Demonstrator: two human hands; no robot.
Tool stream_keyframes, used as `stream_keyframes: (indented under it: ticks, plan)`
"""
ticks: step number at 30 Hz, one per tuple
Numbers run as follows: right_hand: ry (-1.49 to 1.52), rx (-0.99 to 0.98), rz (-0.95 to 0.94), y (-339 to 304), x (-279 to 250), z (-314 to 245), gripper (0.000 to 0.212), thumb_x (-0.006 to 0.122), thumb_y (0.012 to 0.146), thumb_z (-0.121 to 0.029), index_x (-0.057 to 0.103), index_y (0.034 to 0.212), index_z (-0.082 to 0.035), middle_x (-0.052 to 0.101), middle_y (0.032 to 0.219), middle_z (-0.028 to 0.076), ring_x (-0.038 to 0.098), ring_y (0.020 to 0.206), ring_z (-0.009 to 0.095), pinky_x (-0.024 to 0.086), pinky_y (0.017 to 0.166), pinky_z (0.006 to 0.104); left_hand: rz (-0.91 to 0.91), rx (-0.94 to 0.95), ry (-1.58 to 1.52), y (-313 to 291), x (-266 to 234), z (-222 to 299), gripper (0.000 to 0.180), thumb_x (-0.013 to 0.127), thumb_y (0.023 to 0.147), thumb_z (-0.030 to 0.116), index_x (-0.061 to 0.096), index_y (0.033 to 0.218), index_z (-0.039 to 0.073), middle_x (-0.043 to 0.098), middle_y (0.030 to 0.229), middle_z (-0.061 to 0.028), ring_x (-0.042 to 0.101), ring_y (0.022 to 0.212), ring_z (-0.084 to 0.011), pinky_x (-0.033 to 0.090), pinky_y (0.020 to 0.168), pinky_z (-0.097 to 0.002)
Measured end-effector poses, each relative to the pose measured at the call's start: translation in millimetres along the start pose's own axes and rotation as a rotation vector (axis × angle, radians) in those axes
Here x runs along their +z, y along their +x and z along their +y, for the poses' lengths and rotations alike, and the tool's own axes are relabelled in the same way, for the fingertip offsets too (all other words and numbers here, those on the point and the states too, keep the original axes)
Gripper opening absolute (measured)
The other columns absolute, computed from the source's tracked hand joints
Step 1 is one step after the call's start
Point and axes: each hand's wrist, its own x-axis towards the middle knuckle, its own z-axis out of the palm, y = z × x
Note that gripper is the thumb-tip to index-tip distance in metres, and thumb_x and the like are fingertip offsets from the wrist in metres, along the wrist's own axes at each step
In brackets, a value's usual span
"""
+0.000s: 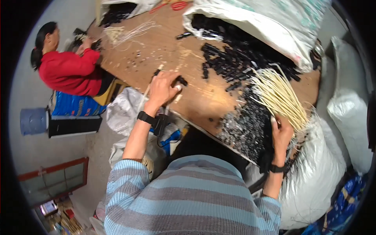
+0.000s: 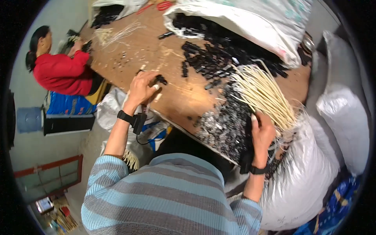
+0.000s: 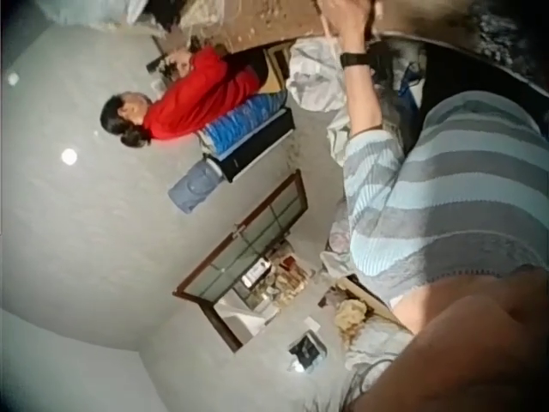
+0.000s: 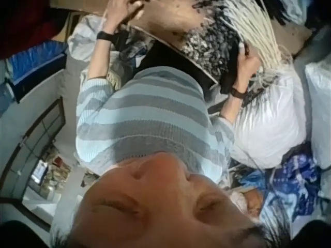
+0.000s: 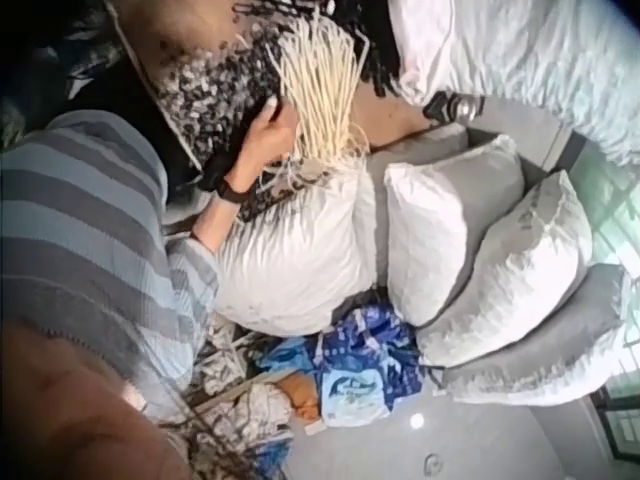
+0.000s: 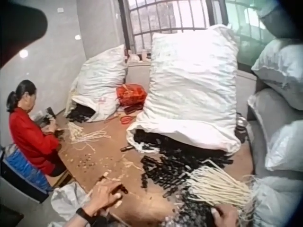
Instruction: The person assembles components by hand, picking up a white stick and a black connector, fitting them together, and threading a white cord through the assembly. The person repeats this process for each set of items, placing the completed assemblies onto the wooden table.
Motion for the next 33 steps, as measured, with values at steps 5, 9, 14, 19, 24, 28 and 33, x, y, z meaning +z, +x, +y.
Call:
stream_keyframes:
  ticks: [5, 9, 14, 19, 24, 28, 33]
  plan:
    - [-0.422, -0.070, -0.001, 9.9, -1.6, 23.0, 0.013, 0.070, 0.072, -0.005, 0.064, 0.083, -0.006, 0.059, 0.086, 0.013, 0.061, 0.074, 0.035, 0.047, 0.062, 0.0438, -0.148, -0.068, 0.019, 20.1, 25.3, 26.6, 0.022, 0.067, 0.071, 0.012, 0.064, 0.090, 0.003, 0.064, 0.092, -0.0131, 0.061, 0.089, -0.0345, 0.049, 0.081, -0.0397]
    - [-0.320, -0.068, 0.114, 7.1, -2.7, 20.4, 0.013, 0.070, 0.072, -0.003, 0.065, 0.083, -0.007, 0.060, 0.082, 0.013, 0.060, 0.071, 0.034, 0.047, 0.062, 0.0419, -0.112, 0.049, -0.316, 17.9, 41.8, 62.6, 0.023, 0.063, 0.067, -0.004, 0.061, 0.088, 0.005, 0.060, 0.085, -0.0089, 0.061, 0.080, -0.0229, 0.049, 0.071, -0.0331]
    - [-0.438, -0.161, 0.022, 10.8, -5.8, 22.1, 0.017, 0.066, 0.067, 0.000, 0.062, 0.083, -0.005, 0.059, 0.081, 0.012, 0.059, 0.076, 0.032, 0.043, 0.068, 0.0410, -0.173, 0.031, -0.761, 7.4, 74.8, 115.7, 0.034, 0.056, 0.071, -0.004, 0.066, 0.102, 0.004, 0.064, 0.103, -0.0114, 0.063, 0.093, -0.0248, 0.049, 0.085, -0.0323]
    - [-0.497, -0.178, 0.066, 9.1, -1.8, 19.2, 0.025, 0.066, 0.067, -0.003, 0.065, 0.091, -0.007, 0.059, 0.082, 0.011, 0.058, 0.082, 0.030, 0.040, 0.074, 0.0395, -0.360, -0.197, -1.085, 0.4, 87.3, 131.4, 0.040, 0.053, 0.072, -0.007, 0.064, 0.109, 0.004, 0.065, 0.104, -0.0118, 0.063, 0.098, -0.0255, 0.048, 0.087, -0.0318]
    - [-0.488, -0.276, 0.191, 21.4, -0.1, 28.8, 0.020, 0.067, 0.068, 0.000, 0.065, 0.086, -0.007, 0.055, 0.076, 0.008, 0.055, 0.077, 0.026, 0.037, 0.066, 0.0389, -0.434, 0.314, -0.801, 5.9, 97.8, 168.2, 0.043, 0.049, 0.071, -0.010, 0.062, 0.110, 0.004, 0.064, 0.107, -0.0131, 0.061, 0.103, -0.0294, 0.047, 0.092, -0.0355]
    - [-0.452, -0.277, 0.061, 15.2, 1.7, 24.8, 0.011, 0.065, 0.071, -0.003, 0.061, 0.080, -0.007, 0.055, 0.076, 0.008, 0.055, 0.077, 0.027, 0.039, 0.074, 0.0383, -0.316, 0.287, -0.756, 23.2, 108.1, 164.4, 0.044, 0.046, 0.070, -0.008, 0.063, 0.109, 0.004, 0.063, 0.108, -0.0162, 0.060, 0.105, -0.0336, 0.048, 0.090, -0.0387]
    - [-0.210, -0.504, -0.030, 0.0, -10.7, -20.4, 0.009, 0.067, 0.080, -0.007, 0.065, 0.089, -0.010, 0.058, 0.072, 0.007, 0.056, 0.068, 0.026, 0.041, 0.068, 0.0342, -0.289, 0.150, -0.870, 28.7, 92.2, 157.1, 0.043, 0.046, 0.069, -0.009, 0.063, 0.107, 0.002, 0.064, 0.104, -0.0169, 0.061, 0.102, -0.0339, 0.047, 0.090, -0.0359]
